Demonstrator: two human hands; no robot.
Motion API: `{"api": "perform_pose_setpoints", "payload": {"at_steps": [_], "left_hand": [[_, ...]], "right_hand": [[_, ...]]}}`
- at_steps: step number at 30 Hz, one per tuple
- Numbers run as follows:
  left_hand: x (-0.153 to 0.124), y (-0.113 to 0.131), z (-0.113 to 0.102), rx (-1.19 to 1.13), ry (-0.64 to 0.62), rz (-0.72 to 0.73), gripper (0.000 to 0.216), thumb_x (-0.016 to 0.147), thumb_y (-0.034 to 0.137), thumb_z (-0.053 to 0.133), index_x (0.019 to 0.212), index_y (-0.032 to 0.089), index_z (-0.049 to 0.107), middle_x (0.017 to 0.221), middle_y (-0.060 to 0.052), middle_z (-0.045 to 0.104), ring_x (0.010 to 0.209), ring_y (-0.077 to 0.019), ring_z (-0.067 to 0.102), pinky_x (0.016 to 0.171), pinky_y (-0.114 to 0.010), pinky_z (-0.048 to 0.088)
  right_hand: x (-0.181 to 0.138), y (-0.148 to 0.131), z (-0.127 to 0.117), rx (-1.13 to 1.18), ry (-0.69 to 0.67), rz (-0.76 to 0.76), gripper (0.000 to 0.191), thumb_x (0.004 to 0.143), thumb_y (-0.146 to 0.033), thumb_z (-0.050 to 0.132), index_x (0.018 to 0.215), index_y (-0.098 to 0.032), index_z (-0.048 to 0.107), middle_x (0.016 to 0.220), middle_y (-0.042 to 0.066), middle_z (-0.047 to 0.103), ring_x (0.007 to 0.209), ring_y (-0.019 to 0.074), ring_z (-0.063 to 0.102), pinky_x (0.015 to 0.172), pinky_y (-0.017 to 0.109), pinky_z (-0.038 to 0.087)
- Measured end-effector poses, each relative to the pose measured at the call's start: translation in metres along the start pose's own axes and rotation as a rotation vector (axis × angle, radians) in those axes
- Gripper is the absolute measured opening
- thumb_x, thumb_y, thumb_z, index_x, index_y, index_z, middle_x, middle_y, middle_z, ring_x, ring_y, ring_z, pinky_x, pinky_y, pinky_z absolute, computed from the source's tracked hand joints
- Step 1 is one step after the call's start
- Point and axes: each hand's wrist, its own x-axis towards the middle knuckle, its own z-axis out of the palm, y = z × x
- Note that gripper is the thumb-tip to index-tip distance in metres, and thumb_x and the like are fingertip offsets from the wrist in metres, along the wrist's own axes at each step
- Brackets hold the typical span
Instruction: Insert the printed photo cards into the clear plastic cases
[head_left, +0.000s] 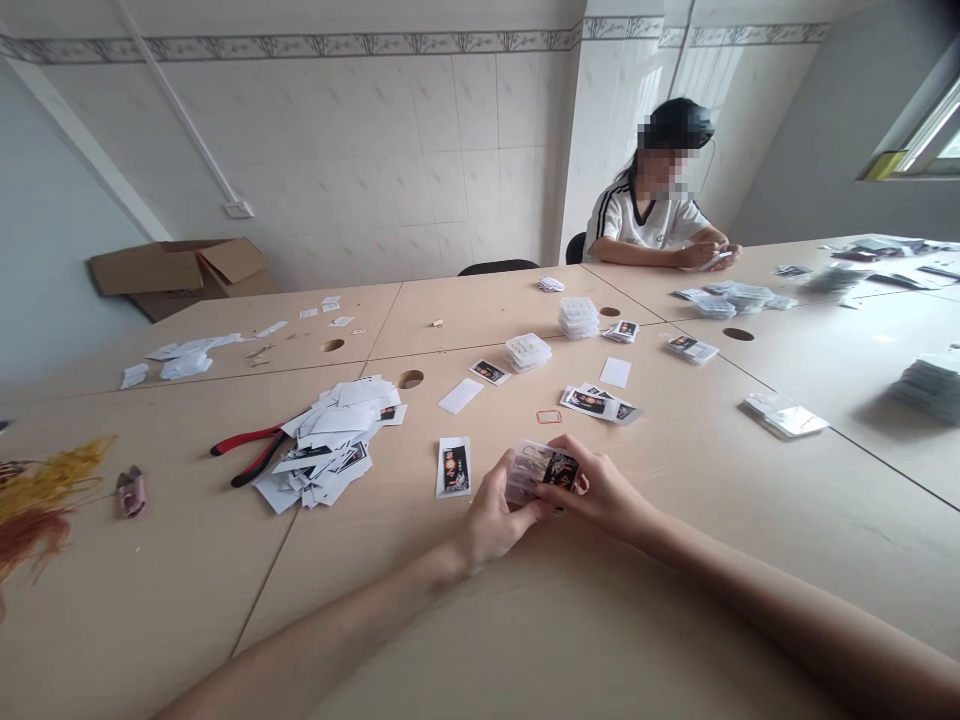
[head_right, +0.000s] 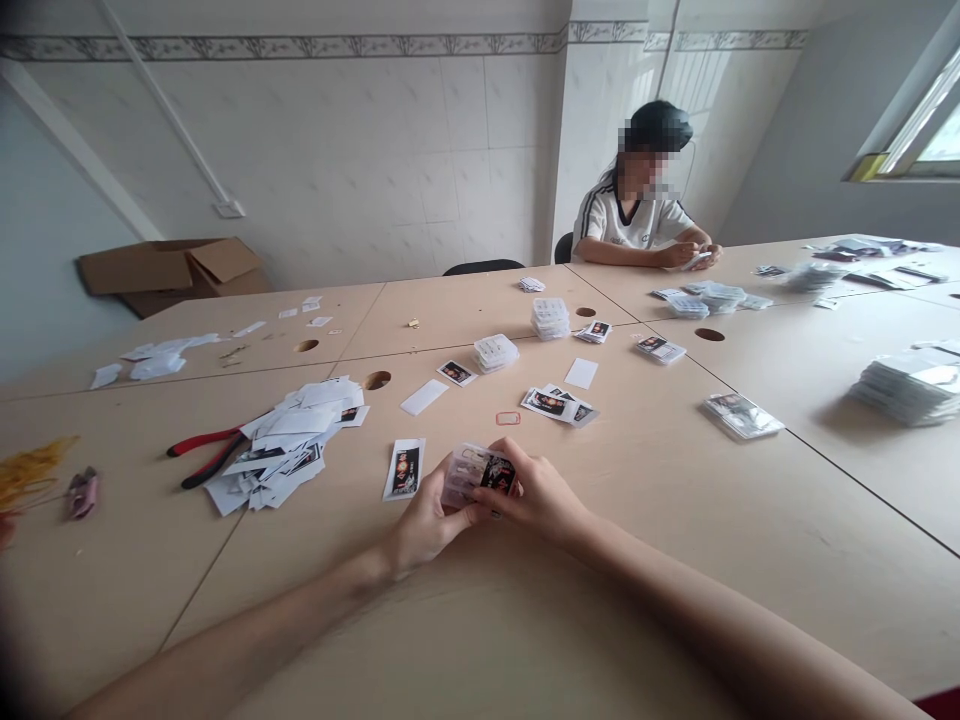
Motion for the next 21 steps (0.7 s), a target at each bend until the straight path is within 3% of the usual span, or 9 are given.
{"api": "perform_pose_setpoints", "payload": {"at_steps": [7, 15, 21], "left_hand": [[-0.0021, 0.0009, 0.0007, 0.019, -0.035, -0.003, 0.034, 0.069, 0.024, 0.059, 0.098, 0.016, 0.044, 0.091, -0.006, 0.056, 0.085, -0.0154, 0.054, 0.076, -0.027, 0.044], [-0.0034, -0.0036, -0.0004, 0.173, -0.018, 0.041, 0.032, 0.070, 0.027, 0.058, 0.097, 0.016, 0.045, 0.083, -0.004, 0.056, 0.074, -0.0136, 0.054, 0.066, -0.024, 0.044], [-0.0043, -0.0008, 0.0011, 0.196, -0.026, 0.053, 0.032, 0.069, 0.028, 0.058, 0.096, 0.016, 0.047, 0.080, -0.004, 0.056, 0.072, -0.0137, 0.054, 0.065, -0.024, 0.043]], "right_hand": [[-0.0018, 0.0040, 0.0007, -0.136, 0.047, 0.035, 0.032, 0.069, -0.045, 0.054, 0.065, -0.020, 0.035, 0.052, -0.005, 0.043, 0.045, 0.0081, 0.037, 0.042, 0.019, 0.027], [-0.0048, -0.0004, -0.0018, -0.198, 0.061, 0.027, 0.032, 0.079, -0.044, 0.040, 0.059, -0.019, 0.035, 0.047, -0.004, 0.040, 0.042, 0.0075, 0.033, 0.042, 0.019, 0.023], [-0.0050, -0.0003, -0.0023, -0.102, 0.053, 0.045, 0.034, 0.083, -0.041, 0.032, 0.057, -0.019, 0.034, 0.047, -0.004, 0.038, 0.041, 0.0071, 0.033, 0.043, 0.019, 0.024]]}}
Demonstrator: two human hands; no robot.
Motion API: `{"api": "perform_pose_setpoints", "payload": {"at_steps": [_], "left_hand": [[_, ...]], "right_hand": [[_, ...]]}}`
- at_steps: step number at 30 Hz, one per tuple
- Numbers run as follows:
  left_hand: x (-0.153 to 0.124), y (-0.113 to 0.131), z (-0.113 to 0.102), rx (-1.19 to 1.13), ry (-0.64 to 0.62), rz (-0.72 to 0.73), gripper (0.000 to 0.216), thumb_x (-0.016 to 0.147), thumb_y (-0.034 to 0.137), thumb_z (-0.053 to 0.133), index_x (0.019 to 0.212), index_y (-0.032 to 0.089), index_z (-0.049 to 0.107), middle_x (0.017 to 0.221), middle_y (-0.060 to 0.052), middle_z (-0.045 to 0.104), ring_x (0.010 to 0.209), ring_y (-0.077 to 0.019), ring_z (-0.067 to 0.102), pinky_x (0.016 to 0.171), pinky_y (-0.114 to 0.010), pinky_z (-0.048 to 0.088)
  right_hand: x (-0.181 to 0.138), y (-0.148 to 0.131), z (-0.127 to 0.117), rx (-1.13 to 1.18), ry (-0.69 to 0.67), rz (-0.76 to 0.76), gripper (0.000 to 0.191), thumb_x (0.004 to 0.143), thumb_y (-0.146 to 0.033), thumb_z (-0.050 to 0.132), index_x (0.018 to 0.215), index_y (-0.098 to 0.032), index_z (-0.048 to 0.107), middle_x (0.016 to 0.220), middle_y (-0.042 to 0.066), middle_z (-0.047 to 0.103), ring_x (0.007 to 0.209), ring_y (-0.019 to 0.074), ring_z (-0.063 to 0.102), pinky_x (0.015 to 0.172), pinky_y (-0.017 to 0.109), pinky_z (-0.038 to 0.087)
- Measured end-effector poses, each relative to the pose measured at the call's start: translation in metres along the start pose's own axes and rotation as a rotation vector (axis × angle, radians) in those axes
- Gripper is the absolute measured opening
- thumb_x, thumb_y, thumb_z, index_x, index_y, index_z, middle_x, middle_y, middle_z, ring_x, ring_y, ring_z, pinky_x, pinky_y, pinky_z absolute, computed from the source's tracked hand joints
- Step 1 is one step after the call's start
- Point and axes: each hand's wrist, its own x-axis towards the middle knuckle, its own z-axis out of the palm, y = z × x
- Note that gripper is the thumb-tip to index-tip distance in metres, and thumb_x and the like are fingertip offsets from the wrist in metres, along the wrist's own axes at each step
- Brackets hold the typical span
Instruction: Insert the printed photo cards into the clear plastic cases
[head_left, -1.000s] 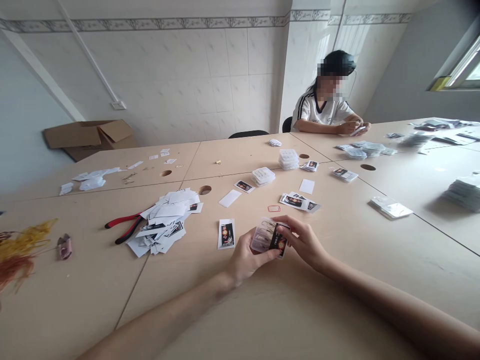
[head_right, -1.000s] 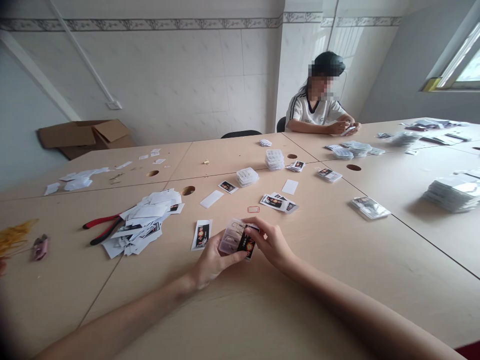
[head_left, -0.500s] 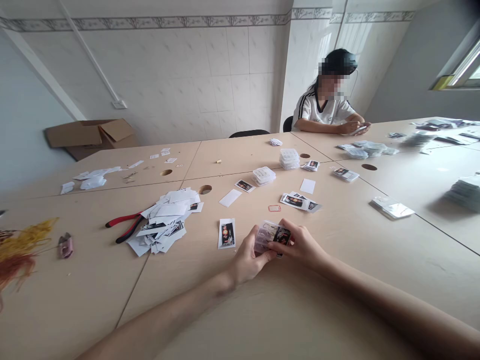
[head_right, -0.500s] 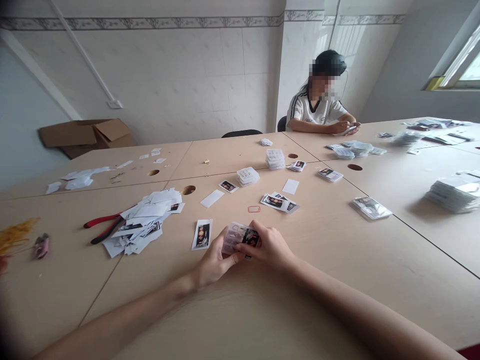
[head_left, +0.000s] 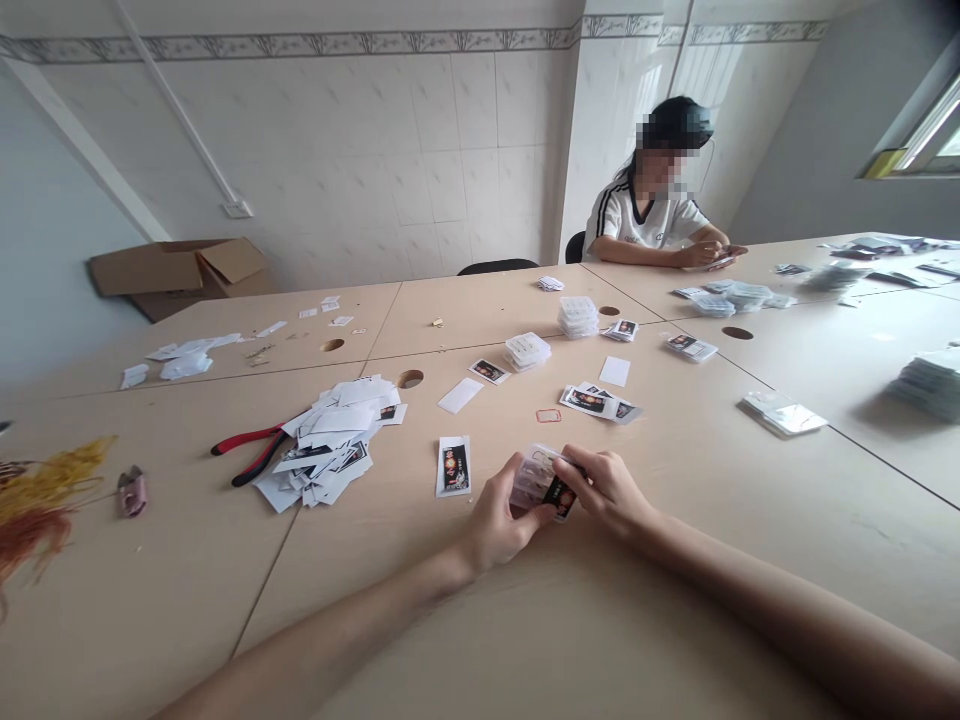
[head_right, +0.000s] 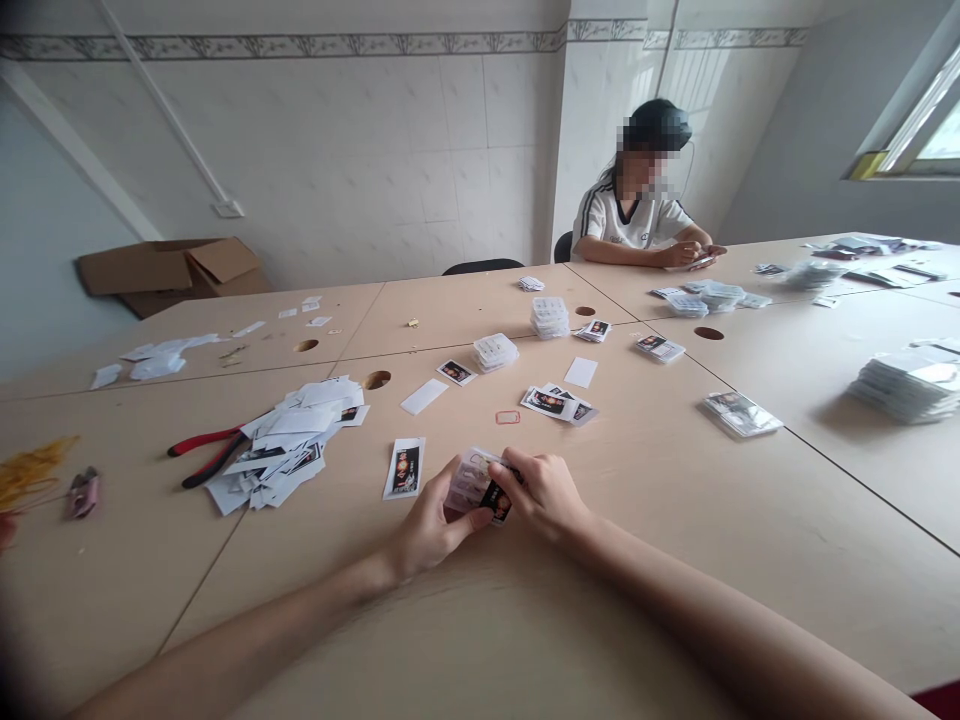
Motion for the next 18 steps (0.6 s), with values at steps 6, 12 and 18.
{"api": "perform_pose_setpoints", "payload": {"at_steps": [6, 12, 18], "left_hand": [[-0.0005, 0.0072, 0.0008, -0.099, -0.042, -0.017, 0.036, 0.070, 0.028, 0.058, 0.102, 0.017, 0.047, 0.087, -0.005, 0.059, 0.079, -0.0156, 0.055, 0.072, -0.027, 0.044], [-0.0002, 0.0086, 0.0013, -0.151, -0.005, 0.007, 0.029, 0.074, 0.028, 0.053, 0.099, 0.015, 0.045, 0.090, -0.006, 0.057, 0.083, -0.0156, 0.054, 0.075, -0.027, 0.043], [0.0008, 0.0093, 0.0008, -0.239, 0.004, -0.008, 0.026, 0.073, 0.025, 0.056, 0.095, 0.015, 0.046, 0.087, -0.005, 0.059, 0.080, -0.0154, 0.056, 0.073, -0.027, 0.044]], "right_hand": [[0.0027, 0.0007, 0.0031, 0.168, 0.049, 0.065, 0.039, 0.085, -0.042, 0.026, 0.054, -0.018, 0.027, 0.050, -0.005, 0.026, 0.045, 0.0071, 0.024, 0.042, 0.020, 0.024], [0.0050, -0.0028, 0.0040, 0.422, 0.077, 0.147, 0.031, 0.080, -0.044, 0.040, 0.064, -0.017, 0.041, 0.058, -0.003, 0.040, 0.053, 0.0086, 0.039, 0.047, 0.019, 0.033], [0.0038, -0.0065, 0.0028, 0.480, 0.061, 0.129, 0.034, 0.080, -0.044, 0.040, 0.061, -0.017, 0.043, 0.054, -0.003, 0.039, 0.049, 0.0084, 0.040, 0.045, 0.020, 0.034]]}}
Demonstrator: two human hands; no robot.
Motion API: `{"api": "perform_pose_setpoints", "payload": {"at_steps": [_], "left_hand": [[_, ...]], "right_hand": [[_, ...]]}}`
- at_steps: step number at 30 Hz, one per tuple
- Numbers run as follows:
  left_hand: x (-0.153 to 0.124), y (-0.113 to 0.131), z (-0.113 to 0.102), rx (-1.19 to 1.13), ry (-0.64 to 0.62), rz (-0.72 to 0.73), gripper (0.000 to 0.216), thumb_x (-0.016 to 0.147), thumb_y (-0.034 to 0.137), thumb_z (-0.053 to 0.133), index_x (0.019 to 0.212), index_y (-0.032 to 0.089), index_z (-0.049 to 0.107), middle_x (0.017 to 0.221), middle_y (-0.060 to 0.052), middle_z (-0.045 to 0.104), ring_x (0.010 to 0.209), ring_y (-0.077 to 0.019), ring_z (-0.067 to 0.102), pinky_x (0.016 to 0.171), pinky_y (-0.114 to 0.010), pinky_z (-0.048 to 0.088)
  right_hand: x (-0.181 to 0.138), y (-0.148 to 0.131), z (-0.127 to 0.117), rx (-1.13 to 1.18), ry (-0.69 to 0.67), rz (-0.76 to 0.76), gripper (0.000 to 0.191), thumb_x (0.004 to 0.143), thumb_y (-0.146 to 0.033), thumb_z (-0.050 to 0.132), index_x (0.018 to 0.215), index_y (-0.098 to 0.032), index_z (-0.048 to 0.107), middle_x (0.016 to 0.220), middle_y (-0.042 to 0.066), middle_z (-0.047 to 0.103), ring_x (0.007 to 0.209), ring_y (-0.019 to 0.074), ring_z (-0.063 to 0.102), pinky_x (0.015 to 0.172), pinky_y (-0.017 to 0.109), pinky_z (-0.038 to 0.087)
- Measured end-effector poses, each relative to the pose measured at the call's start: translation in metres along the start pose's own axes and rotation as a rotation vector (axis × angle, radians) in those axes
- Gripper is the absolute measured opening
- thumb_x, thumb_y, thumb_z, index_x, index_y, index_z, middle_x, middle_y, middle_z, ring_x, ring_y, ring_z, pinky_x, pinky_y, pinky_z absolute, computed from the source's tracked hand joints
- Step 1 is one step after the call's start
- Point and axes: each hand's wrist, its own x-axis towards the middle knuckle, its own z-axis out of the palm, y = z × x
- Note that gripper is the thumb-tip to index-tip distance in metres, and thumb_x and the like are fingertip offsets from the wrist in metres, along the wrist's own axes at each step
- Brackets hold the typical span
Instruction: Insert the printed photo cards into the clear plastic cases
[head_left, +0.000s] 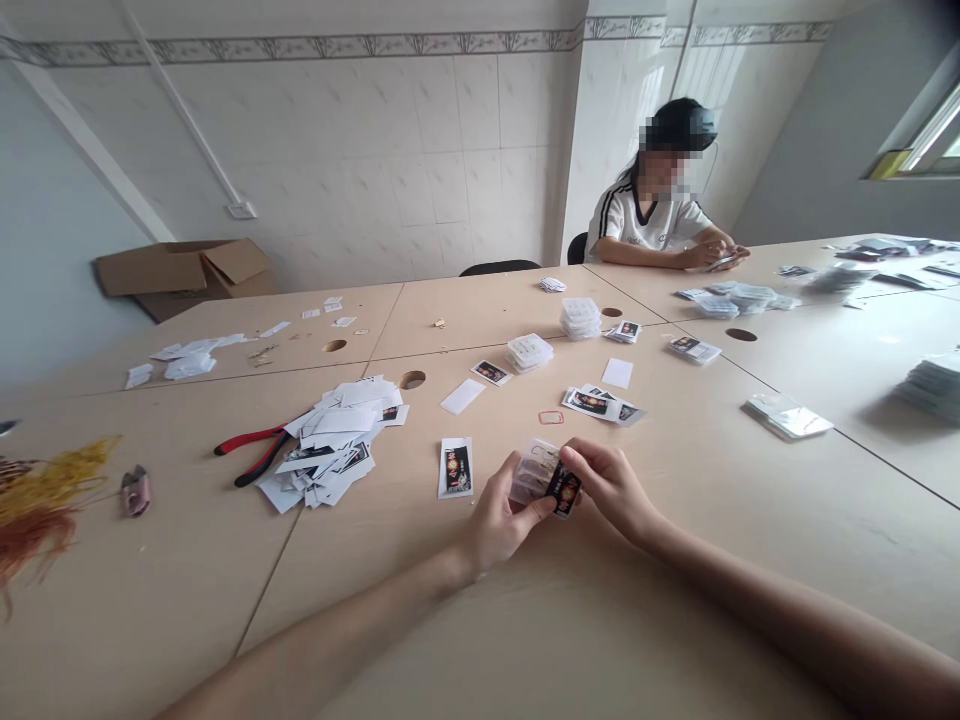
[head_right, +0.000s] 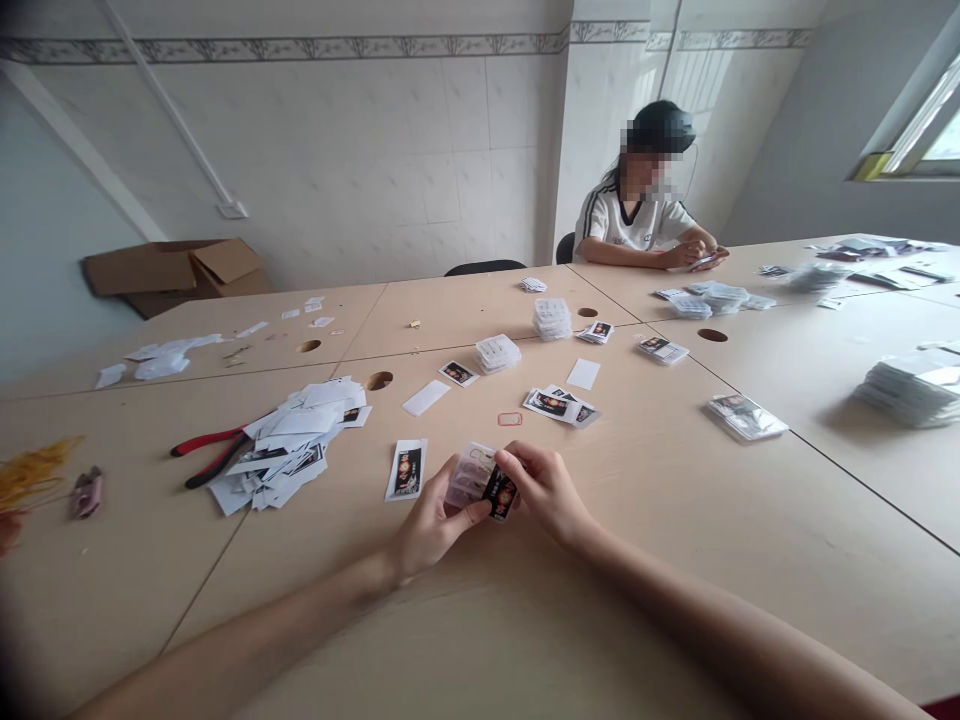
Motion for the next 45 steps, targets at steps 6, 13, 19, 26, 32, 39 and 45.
{"api": "perform_pose_setpoints", "payload": {"at_steps": [6, 13, 19, 26, 32, 39, 45], "left_hand": [[0.000, 0.005, 0.000, -0.121, 0.007, 0.014, 0.020, 0.074, 0.022, 0.055, 0.091, 0.015, 0.048, 0.086, -0.006, 0.062, 0.081, -0.0167, 0.058, 0.075, -0.029, 0.045], [0.002, 0.003, -0.001, -0.118, 0.051, -0.001, 0.025, 0.072, 0.024, 0.057, 0.093, 0.015, 0.047, 0.088, -0.006, 0.063, 0.083, -0.0169, 0.059, 0.076, -0.028, 0.045], [0.002, -0.003, -0.001, -0.022, 0.063, -0.044, 0.042, 0.063, 0.026, 0.065, 0.100, 0.016, 0.048, 0.096, -0.006, 0.060, 0.087, -0.0171, 0.056, 0.077, -0.028, 0.044], [0.000, -0.001, 0.000, 0.159, -0.091, -0.006, 0.023, 0.073, 0.034, 0.052, 0.081, 0.013, 0.055, 0.073, -0.002, 0.056, 0.069, -0.0135, 0.051, 0.062, -0.023, 0.041], [-0.001, 0.004, 0.000, 0.159, -0.110, 0.030, 0.020, 0.078, 0.033, 0.045, 0.083, 0.015, 0.054, 0.074, -0.001, 0.055, 0.070, -0.0127, 0.049, 0.064, -0.023, 0.040], [0.001, 0.004, -0.001, 0.014, -0.120, -0.045, 0.024, 0.076, 0.036, 0.048, 0.084, 0.014, 0.055, 0.074, -0.004, 0.057, 0.072, -0.0148, 0.052, 0.070, -0.027, 0.041], [0.001, 0.006, -0.004, -0.043, -0.125, -0.105, 0.022, 0.075, 0.034, 0.050, 0.080, 0.013, 0.055, 0.072, -0.002, 0.054, 0.065, -0.0121, 0.048, 0.061, -0.023, 0.039]], "right_hand": [[-0.001, -0.006, -0.003, 0.049, -0.092, 0.016, 0.035, 0.083, -0.045, 0.033, 0.066, -0.017, 0.044, 0.056, -0.002, 0.045, 0.051, 0.0095, 0.045, 0.048, 0.021, 0.039], [0.000, -0.005, -0.001, 0.028, -0.091, -0.020, 0.031, 0.083, -0.043, 0.034, 0.070, -0.017, 0.045, 0.059, -0.001, 0.046, 0.055, 0.0100, 0.046, 0.051, 0.022, 0.041], [0.003, 0.001, -0.002, -0.110, 0.099, -0.101, 0.022, 0.074, -0.039, 0.053, 0.079, -0.017, 0.052, 0.066, 0.001, 0.053, 0.058, 0.0119, 0.049, 0.052, 0.023, 0.041], [-0.002, 0.004, -0.005, -0.428, -0.040, -0.532, 0.025, 0.083, -0.021, 0.040, 0.103, -0.022, 0.055, 0.081, 0.006, 0.056, 0.073, 0.0152, 0.053, 0.066, 0.030, 0.044], [-0.006, 0.001, -0.003, -0.488, -0.104, -0.449, 0.020, 0.084, -0.020, 0.034, 0.101, -0.020, 0.043, 0.079, 0.005, 0.054, 0.069, 0.0136, 0.053, 0.060, 0.025, 0.043], [-0.005, 0.004, -0.006, -0.507, -0.122, -0.510, 0.018, 0.085, -0.018, 0.028, 0.100, -0.019, 0.037, 0.078, 0.005, 0.051, 0.064, 0.0121, 0.048, 0.057, 0.023, 0.040], [-0.001, 0.004, -0.006, -0.472, -0.034, -0.219, 0.014, 0.083, -0.033, 0.038, 0.085, -0.020, 0.044, 0.063, -0.001, 0.053, 0.054, 0.0108, 0.047, 0.051, 0.022, 0.037]]}}
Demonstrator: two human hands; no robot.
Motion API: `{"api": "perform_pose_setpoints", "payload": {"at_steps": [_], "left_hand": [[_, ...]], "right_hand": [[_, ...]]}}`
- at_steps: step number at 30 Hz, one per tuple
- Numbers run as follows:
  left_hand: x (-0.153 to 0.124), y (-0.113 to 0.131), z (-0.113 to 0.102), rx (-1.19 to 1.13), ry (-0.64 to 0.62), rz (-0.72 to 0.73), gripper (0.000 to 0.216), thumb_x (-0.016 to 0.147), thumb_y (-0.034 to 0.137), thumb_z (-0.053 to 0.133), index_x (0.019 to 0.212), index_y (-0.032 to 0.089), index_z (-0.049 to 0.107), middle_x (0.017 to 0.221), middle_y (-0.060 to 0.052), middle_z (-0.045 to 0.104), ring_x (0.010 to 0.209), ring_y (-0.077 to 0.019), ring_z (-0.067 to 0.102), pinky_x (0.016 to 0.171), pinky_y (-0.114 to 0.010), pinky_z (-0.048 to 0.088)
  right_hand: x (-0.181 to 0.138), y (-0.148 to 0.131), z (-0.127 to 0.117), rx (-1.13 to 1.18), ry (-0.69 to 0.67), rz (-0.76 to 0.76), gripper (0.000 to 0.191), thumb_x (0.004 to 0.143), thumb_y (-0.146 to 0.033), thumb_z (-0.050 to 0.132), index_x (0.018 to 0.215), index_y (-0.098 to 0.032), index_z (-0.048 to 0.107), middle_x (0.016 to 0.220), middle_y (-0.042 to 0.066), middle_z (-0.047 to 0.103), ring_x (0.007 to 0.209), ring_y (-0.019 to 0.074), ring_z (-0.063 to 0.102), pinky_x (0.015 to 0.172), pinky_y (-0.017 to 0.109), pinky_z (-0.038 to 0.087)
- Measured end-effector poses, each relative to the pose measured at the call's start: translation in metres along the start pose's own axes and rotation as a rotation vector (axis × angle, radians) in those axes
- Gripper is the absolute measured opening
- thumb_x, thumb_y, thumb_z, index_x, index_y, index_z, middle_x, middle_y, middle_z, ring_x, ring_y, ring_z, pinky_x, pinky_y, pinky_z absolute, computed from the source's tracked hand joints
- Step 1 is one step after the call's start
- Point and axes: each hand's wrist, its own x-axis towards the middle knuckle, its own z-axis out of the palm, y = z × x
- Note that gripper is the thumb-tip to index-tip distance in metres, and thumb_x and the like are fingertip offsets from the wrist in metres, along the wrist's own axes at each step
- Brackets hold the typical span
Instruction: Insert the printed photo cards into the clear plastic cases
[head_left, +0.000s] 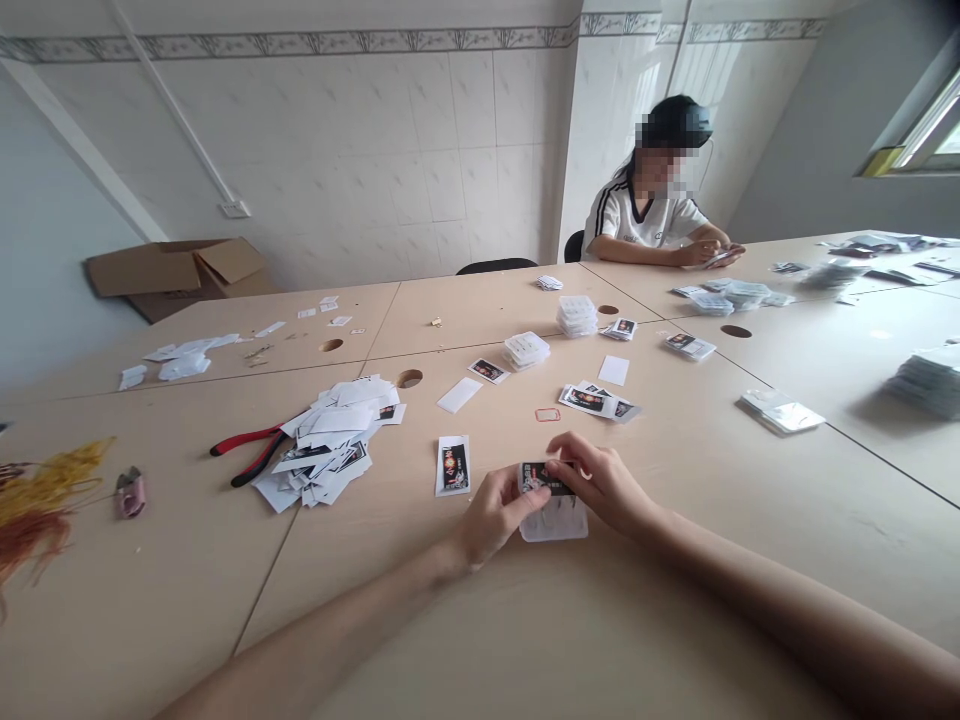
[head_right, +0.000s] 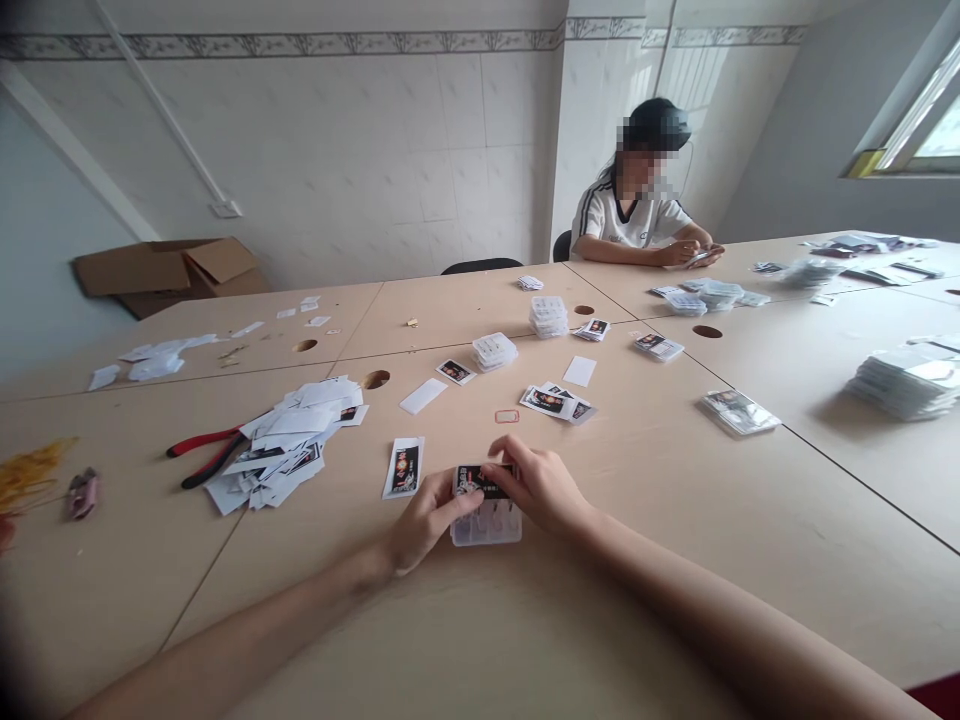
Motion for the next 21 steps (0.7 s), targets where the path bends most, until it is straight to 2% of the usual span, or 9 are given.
{"api": "perform_pose_setpoints", "payload": {"at_steps": [2, 4, 7, 10, 13, 21], "left_hand": [[0.0002, -0.0009, -0.0004, -0.006, 0.012, -0.020, 0.025, 0.077, 0.037, 0.046, 0.079, 0.013, 0.055, 0.069, -0.001, 0.052, 0.063, -0.0115, 0.046, 0.058, -0.022, 0.038], [0.0006, -0.0024, 0.0000, -0.010, 0.042, -0.004, 0.030, 0.080, 0.039, 0.040, 0.078, 0.013, 0.056, 0.070, -0.001, 0.053, 0.065, -0.0123, 0.047, 0.062, -0.023, 0.039], [0.0010, -0.0046, 0.0014, -0.011, 0.105, 0.042, 0.035, 0.082, 0.040, 0.035, 0.075, 0.013, 0.056, 0.070, -0.001, 0.054, 0.070, -0.0134, 0.047, 0.068, -0.024, 0.039], [-0.0001, -0.0054, 0.0021, -0.003, 0.206, 0.028, 0.038, 0.080, 0.045, 0.035, 0.070, 0.014, 0.054, 0.064, 0.000, 0.052, 0.065, -0.0130, 0.047, 0.063, -0.023, 0.039], [-0.0027, -0.0042, 0.0019, 0.011, 0.294, 0.011, 0.039, 0.078, 0.047, 0.037, 0.061, 0.015, 0.052, 0.057, 0.001, 0.051, 0.058, -0.0124, 0.046, 0.057, -0.022, 0.038], [-0.0052, -0.0061, 0.0006, -0.032, 0.475, 0.028, 0.036, 0.077, 0.045, 0.041, 0.058, 0.017, 0.052, 0.058, 0.001, 0.055, 0.058, -0.0132, 0.049, 0.057, -0.021, 0.039]], "right_hand": [[0.0010, -0.0004, -0.0001, 0.007, -0.042, 0.054, 0.022, 0.082, -0.038, 0.039, 0.071, -0.020, 0.045, 0.058, -0.002, 0.051, 0.050, 0.0098, 0.045, 0.047, 0.021, 0.034], [0.0013, -0.0008, -0.0004, 0.026, -0.045, 0.030, 0.024, 0.082, -0.038, 0.039, 0.068, -0.019, 0.044, 0.059, -0.001, 0.052, 0.051, 0.0096, 0.045, 0.048, 0.020, 0.035], [0.0010, -0.0021, -0.0010, 0.052, -0.038, -0.052, 0.020, 0.084, -0.032, 0.034, 0.075, -0.019, 0.046, 0.064, 0.001, 0.054, 0.054, 0.0100, 0.046, 0.052, 0.021, 0.037], [0.0007, -0.0045, -0.0013, 0.099, -0.064, -0.082, 0.023, 0.087, -0.028, 0.027, 0.082, -0.018, 0.047, 0.067, 0.001, 0.053, 0.055, 0.0100, 0.046, 0.053, 0.021, 0.037], [0.0006, -0.0066, -0.0012, 0.176, -0.125, -0.064, 0.025, 0.087, -0.028, 0.026, 0.087, -0.017, 0.048, 0.069, 0.002, 0.054, 0.058, 0.0105, 0.048, 0.054, 0.022, 0.039], [0.0032, -0.0037, -0.0064, 0.436, -0.239, 0.026, 0.030, 0.085, -0.035, 0.036, 0.106, -0.020, 0.050, 0.095, 0.005, 0.059, 0.080, 0.0164, 0.055, 0.067, 0.028, 0.047]]}}
